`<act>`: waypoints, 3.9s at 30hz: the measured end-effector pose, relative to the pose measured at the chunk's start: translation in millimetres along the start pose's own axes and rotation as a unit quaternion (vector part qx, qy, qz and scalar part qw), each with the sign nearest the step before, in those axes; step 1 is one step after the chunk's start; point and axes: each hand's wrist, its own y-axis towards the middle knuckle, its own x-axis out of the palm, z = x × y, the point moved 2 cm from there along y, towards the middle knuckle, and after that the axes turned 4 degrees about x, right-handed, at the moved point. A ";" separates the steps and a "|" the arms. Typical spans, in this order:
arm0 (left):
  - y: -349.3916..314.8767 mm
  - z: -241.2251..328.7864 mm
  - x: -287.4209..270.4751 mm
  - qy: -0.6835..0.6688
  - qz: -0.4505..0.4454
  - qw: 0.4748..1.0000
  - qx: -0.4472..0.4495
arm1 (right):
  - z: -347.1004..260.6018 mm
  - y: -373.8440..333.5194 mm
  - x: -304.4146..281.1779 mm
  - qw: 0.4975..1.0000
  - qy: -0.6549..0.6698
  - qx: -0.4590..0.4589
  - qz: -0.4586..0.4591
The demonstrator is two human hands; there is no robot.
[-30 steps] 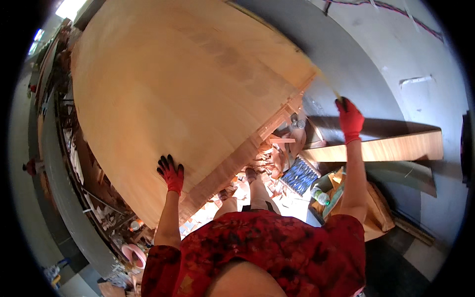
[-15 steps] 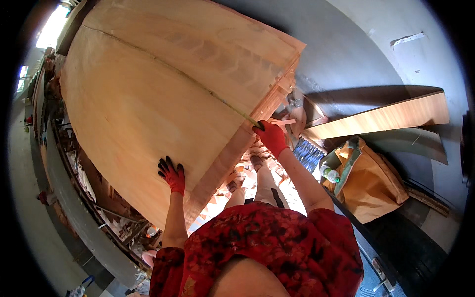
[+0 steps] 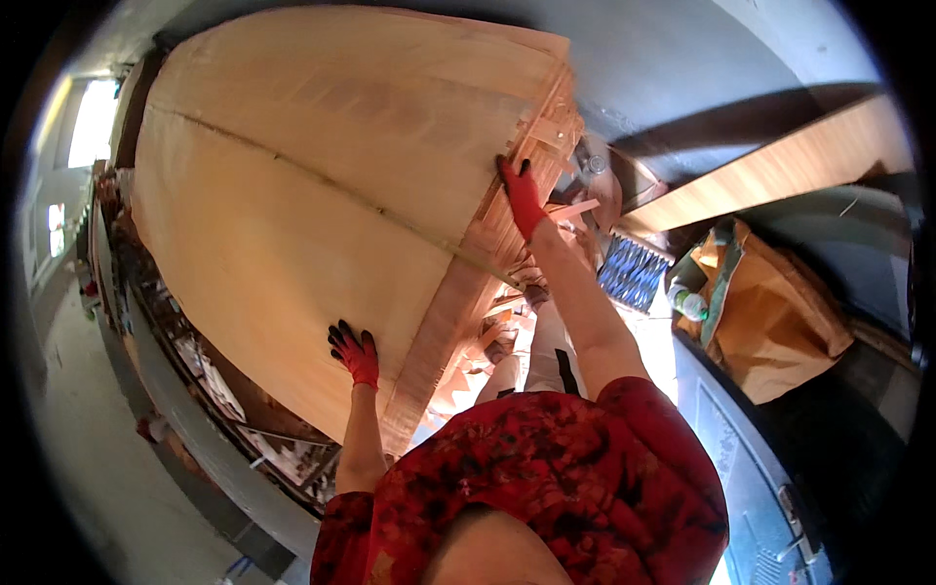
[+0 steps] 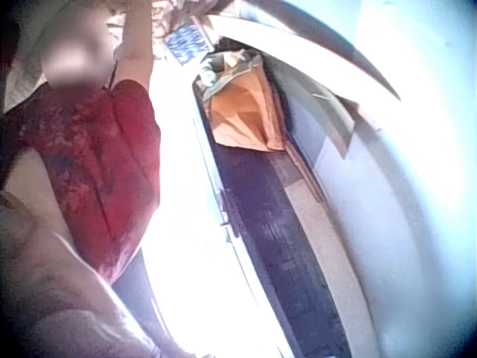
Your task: The person prepares veneer sheets by taping segments together on a work surface, then lifts and carries a stack of the sheets to a different pile, where they use a length of twine to secure the bundle.
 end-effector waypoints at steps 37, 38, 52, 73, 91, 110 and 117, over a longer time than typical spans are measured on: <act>5.6 -0.6 -0.2 0.060 -0.047 0.996 -0.033 | -51.0 -53.3 0.7 0.991 0.095 -0.091 0.001; 3.8 -3.3 -2.7 0.057 -0.040 0.997 -0.028 | -52.9 -66.2 0.2 0.985 0.105 -0.138 0.012; -16.7 89.2 -73.8 -0.799 -0.041 0.600 0.019 | -6.5 -306.2 112.5 0.768 0.384 0.195 -0.474; 7.8 -14.1 -15.7 -0.904 -0.015 0.388 -0.179 | -10.2 -393.6 93.3 0.710 -0.058 -0.322 -0.624; 77.7 329.6 -280.7 -0.414 0.126 0.822 0.371 | -1.8 61.1 -45.0 0.994 0.057 -0.089 0.039; 90.7 415.8 -197.3 -0.330 -0.313 0.798 0.396 | -117.4 -24.6 -19.1 0.924 0.320 -0.121 -0.171; 80.3 418.9 -15.3 0.023 -0.181 0.809 0.559 | -182.7 -72.6 -14.3 0.896 -0.120 -0.310 -0.293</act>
